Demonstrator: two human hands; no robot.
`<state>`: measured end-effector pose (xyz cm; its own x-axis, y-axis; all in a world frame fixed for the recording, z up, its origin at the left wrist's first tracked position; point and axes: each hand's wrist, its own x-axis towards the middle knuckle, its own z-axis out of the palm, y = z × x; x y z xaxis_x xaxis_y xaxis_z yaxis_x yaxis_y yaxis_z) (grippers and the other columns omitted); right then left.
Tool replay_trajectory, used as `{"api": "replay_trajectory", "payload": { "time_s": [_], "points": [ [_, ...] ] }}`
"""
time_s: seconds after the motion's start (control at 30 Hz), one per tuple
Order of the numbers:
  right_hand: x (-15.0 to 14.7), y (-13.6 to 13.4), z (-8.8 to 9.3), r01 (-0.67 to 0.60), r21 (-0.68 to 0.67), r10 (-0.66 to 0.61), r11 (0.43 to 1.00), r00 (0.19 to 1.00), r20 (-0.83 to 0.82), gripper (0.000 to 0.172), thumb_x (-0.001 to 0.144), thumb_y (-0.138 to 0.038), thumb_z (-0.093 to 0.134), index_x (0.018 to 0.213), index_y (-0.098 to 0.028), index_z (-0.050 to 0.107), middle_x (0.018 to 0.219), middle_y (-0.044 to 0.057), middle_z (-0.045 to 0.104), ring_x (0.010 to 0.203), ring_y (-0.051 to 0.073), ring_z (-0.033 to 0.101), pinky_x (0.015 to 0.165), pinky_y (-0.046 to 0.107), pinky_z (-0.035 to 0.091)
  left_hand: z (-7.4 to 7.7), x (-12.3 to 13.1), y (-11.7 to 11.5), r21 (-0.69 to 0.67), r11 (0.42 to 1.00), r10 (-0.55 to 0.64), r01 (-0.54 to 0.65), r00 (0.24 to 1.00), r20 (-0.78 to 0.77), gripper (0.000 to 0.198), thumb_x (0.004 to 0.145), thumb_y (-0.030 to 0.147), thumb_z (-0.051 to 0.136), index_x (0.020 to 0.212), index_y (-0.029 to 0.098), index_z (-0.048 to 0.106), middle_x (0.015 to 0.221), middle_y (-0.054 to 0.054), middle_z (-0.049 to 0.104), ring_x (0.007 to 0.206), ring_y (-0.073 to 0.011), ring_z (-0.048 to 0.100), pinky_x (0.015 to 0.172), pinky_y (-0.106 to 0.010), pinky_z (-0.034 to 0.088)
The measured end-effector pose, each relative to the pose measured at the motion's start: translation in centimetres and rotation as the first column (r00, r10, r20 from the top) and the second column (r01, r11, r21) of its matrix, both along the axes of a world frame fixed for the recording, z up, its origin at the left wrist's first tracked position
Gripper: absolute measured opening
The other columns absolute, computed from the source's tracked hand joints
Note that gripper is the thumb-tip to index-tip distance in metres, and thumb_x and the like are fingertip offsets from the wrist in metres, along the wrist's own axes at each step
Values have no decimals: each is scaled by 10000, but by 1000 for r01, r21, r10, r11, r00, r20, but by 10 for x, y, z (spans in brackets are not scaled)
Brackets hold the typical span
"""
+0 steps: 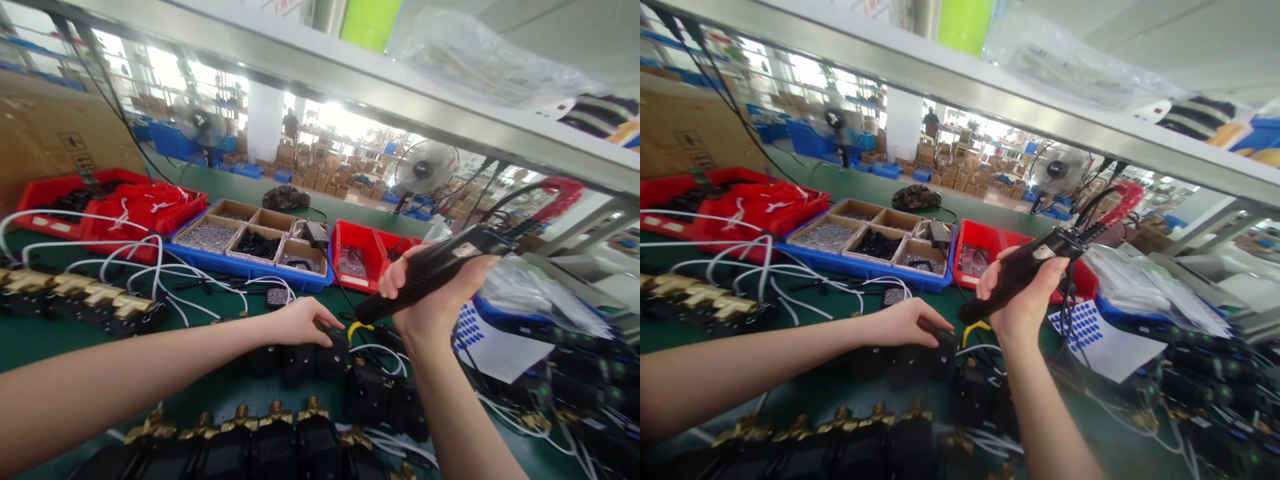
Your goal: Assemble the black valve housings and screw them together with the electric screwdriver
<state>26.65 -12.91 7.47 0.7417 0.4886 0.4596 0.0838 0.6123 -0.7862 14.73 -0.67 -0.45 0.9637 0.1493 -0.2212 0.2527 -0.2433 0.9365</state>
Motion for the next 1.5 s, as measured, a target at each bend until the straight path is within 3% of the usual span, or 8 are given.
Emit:
{"api": "replay_trajectory", "payload": {
  "time_s": [0.07,0.17,0.27,0.37,0.67,0.93,1.3,1.5],
  "points": [
    [-6,-9,4,20,16,-20,1000,1000,2,681,648,-889,528,661,-210,581,367,-57,449,270,114,382,270,212,318,8,-16,-7,294,954,-74,63,997,26,552,704,233,766,1242,166,666,1193,-105,692,1107,-298,628,983,-408,482],
    [-12,-17,9,50,16,-50,999,999,-3,689,618,-899,542,639,-211,565,366,-64,434,270,113,381,261,210,309,14,-37,-21,710,699,-119,91,993,-10,730,684,397,823,1326,154,573,1268,-148,617,1145,-343,585,989,-488,475],
    [-17,-20,13,67,15,-67,998,998,-3,687,627,-894,536,631,-207,553,371,-63,433,276,109,385,264,207,307,10,-46,-34,873,446,-119,195,980,-159,803,600,412,871,1270,104,554,1230,-192,583,1080,-392,591,885,-538,515],
    [-21,-18,16,58,18,-58,998,998,-5,682,640,-888,529,652,-207,562,374,-62,441,280,111,390,273,205,306,8,-45,-37,903,361,-104,232,972,-209,618,629,291,809,1158,89,561,1154,-179,597,1001,-373,620,816,-501,538],
    [-24,9,17,11,-16,-12,1000,999,-42,693,666,-894,497,654,-203,543,394,-59,449,294,103,386,290,208,304,18,-25,28,674,724,-118,147,989,-89,646,592,374,829,1120,157,527,1105,-90,599,1017,-286,588,844,-349,480],
    [-31,49,9,0,-36,-3,999,997,-83,699,674,-892,496,656,-195,538,395,-52,458,297,98,381,299,205,292,-2,-21,59,416,908,-66,47,997,33,691,563,431,853,1161,197,600,1098,-45,639,1019,-265,592,868,-305,441],
    [-47,58,31,-63,13,59,998,976,209,644,693,-855,520,651,-213,562,374,-44,478,273,130,419,277,233,309,-6,-24,63,396,915,-112,76,991,68,656,550,336,862,1125,194,579,1023,-25,642,934,-240,602,790,-287,443],
    [-48,70,21,-113,-68,120,991,986,117,647,709,-867,478,666,-226,556,376,-45,474,272,131,407,261,240,304,-13,-27,69,140,987,-89,81,994,58,720,526,322,885,1180,214,605,1023,-19,657,953,-241,616,836,-314,469]
  ]
}}
